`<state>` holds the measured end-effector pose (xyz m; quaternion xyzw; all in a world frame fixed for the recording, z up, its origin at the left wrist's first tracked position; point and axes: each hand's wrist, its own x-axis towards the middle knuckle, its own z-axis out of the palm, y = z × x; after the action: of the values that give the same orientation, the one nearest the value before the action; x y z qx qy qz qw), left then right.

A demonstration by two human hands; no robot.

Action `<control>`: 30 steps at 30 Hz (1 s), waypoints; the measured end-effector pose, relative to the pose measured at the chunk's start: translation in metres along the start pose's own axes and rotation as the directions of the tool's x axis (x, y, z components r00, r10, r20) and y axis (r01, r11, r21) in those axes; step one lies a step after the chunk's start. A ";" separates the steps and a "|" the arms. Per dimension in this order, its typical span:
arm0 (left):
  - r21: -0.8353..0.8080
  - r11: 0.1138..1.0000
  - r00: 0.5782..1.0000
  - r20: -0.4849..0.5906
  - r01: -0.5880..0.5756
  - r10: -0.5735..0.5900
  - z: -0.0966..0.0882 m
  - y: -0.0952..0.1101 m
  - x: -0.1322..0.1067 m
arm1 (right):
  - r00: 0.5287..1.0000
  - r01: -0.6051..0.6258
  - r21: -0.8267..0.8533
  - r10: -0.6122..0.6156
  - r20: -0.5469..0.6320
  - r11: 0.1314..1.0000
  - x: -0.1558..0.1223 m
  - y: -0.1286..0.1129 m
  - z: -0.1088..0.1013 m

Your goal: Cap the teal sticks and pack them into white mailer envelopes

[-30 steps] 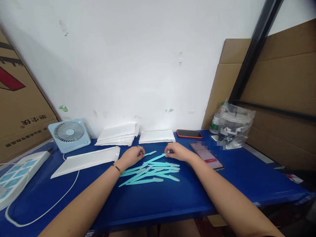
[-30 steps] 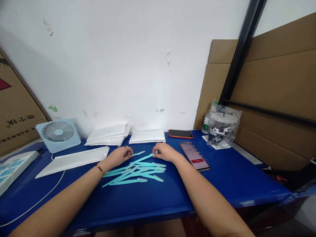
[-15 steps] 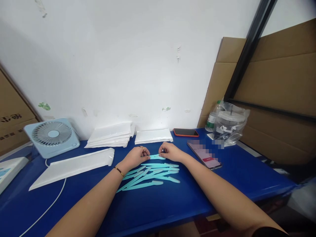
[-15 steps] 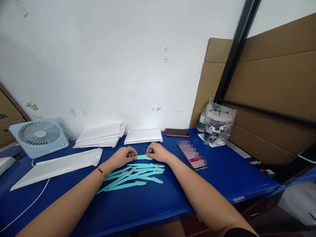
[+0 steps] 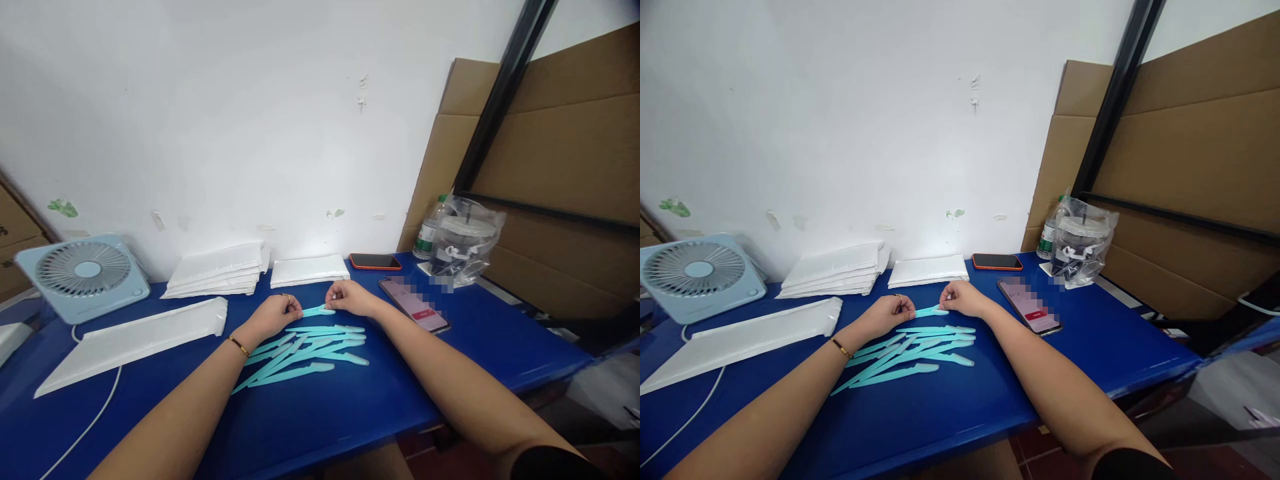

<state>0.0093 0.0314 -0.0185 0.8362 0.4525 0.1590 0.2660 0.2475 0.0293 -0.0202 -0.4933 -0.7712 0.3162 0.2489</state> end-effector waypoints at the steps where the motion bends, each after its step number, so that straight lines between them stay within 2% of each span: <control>1: 0.001 1.000 1.000 -0.006 0.002 -0.002 0.000 0.000 0.000 | 1.000 0.002 0.017 -0.002 -0.004 1.000 0.001 0.003 -0.002; 4: -0.001 1.000 1.000 -0.024 0.008 -0.008 0.000 -0.002 0.001 | 1.000 -0.019 0.056 0.019 -0.007 0.998 0.001 0.017 -0.011; 7: -0.008 1.000 0.998 -0.054 0.015 -0.015 -0.001 -0.009 0.003 | 0.997 -0.058 0.014 0.058 -0.046 0.998 0.000 0.027 -0.018; 11: -0.011 1.000 0.997 -0.076 0.021 -0.022 -0.003 -0.016 0.004 | 0.984 0.051 -0.131 -0.073 -0.165 0.990 -0.001 0.021 -0.014; 14: -0.006 1.000 0.997 -0.079 0.007 -0.008 -0.002 -0.016 0.004 | 0.985 0.095 -0.182 -0.119 -0.125 0.979 -0.001 0.008 -0.004; 18: -0.009 1.000 0.998 -0.066 0.009 -0.010 -0.003 -0.015 0.003 | 0.994 0.072 -0.152 -0.083 -0.071 0.986 0.001 0.005 0.000; 23: 0.027 0.998 0.997 -0.051 0.058 -0.056 -0.010 -0.022 0.004 | 0.997 -0.010 -0.157 -0.002 -0.079 0.988 -0.004 0.016 -0.019; 26: 0.091 0.995 0.991 -0.127 0.050 -0.038 -0.015 -0.024 0.002 | 0.998 -0.015 -0.134 0.006 -0.067 0.991 -0.014 0.014 -0.034; 28: 0.134 0.991 0.981 -0.192 0.021 0.005 -0.016 -0.018 -0.001 | 1.000 0.011 -0.104 -0.009 0.019 0.994 -0.022 0.008 -0.043; 30: 0.130 0.991 0.982 -0.185 -0.025 0.049 -0.015 -0.008 -0.005 | 0.988 0.049 -0.110 -0.031 0.152 0.993 -0.029 0.001 -0.047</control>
<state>-0.0064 0.0358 -0.0111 0.8410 0.4690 0.2129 0.1654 0.2920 0.0141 0.0088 -0.4658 -0.8143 0.3030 0.1679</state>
